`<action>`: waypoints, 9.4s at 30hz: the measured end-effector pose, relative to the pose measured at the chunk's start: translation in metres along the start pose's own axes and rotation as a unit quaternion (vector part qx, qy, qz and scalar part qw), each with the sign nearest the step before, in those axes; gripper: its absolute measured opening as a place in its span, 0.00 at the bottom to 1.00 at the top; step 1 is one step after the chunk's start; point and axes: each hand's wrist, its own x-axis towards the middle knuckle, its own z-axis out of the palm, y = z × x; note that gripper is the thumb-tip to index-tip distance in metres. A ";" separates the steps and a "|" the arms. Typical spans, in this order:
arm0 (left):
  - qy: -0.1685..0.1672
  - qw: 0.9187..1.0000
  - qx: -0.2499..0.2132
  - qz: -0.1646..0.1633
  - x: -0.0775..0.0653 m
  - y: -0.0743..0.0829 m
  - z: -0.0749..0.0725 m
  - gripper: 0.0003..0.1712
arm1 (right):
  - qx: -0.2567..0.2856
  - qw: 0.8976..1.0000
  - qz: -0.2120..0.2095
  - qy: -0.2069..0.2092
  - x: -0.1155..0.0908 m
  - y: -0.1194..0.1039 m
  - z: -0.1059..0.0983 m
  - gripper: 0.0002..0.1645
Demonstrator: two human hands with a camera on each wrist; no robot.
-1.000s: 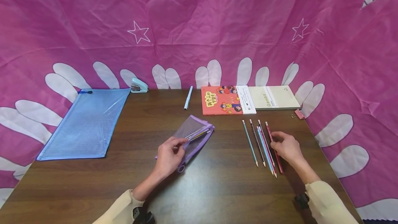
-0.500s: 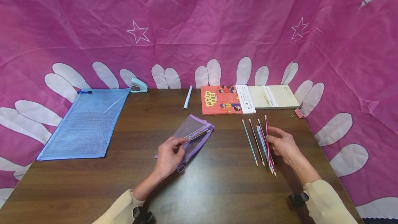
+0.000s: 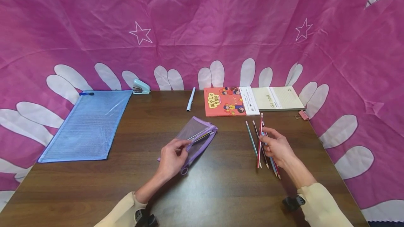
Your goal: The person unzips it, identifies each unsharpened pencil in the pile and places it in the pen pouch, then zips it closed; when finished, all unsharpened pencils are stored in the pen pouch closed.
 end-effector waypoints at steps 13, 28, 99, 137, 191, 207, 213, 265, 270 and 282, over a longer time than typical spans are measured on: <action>-0.005 1.000 -0.004 -0.010 0.000 0.001 0.000 0.17 | 0.018 1.000 -0.020 -0.005 0.003 0.007 0.027 0.17; -0.008 1.000 -0.002 -0.013 0.000 0.002 0.000 0.18 | 0.040 0.999 -0.005 -0.003 0.010 0.016 0.062 0.12; -0.008 1.000 -0.008 -0.014 -0.001 0.004 0.003 0.18 | -0.027 0.990 0.043 0.132 0.031 0.058 0.176 0.19; -0.013 1.000 -0.008 -0.021 0.000 0.004 0.001 0.18 | -0.082 0.988 0.033 0.127 0.035 0.051 0.146 0.24; -0.022 1.000 -0.001 -0.019 -0.001 0.002 0.001 0.19 | -0.048 0.997 0.052 0.026 0.026 0.050 0.155 0.28; -0.045 0.999 0.006 -0.004 0.000 0.002 -0.001 0.19 | -0.160 0.984 0.025 0.068 0.039 0.037 0.124 0.17; -0.053 0.998 0.007 0.017 -0.002 0.000 -0.002 0.20 | -0.189 0.981 0.028 0.041 0.051 0.030 0.109 0.20; -0.157 0.986 -0.006 0.060 -0.009 -0.009 -0.018 0.15 | -0.333 0.943 0.009 -0.025 0.074 0.022 0.106 0.15; -0.155 0.985 0.033 0.068 -0.011 -0.018 -0.047 0.21 | -0.334 0.942 0.006 -0.036 0.074 0.023 0.108 0.16; -0.265 0.938 0.169 0.144 -0.029 -0.028 -0.085 0.35 | -0.349 0.936 0.006 -0.038 0.071 0.020 0.103 0.18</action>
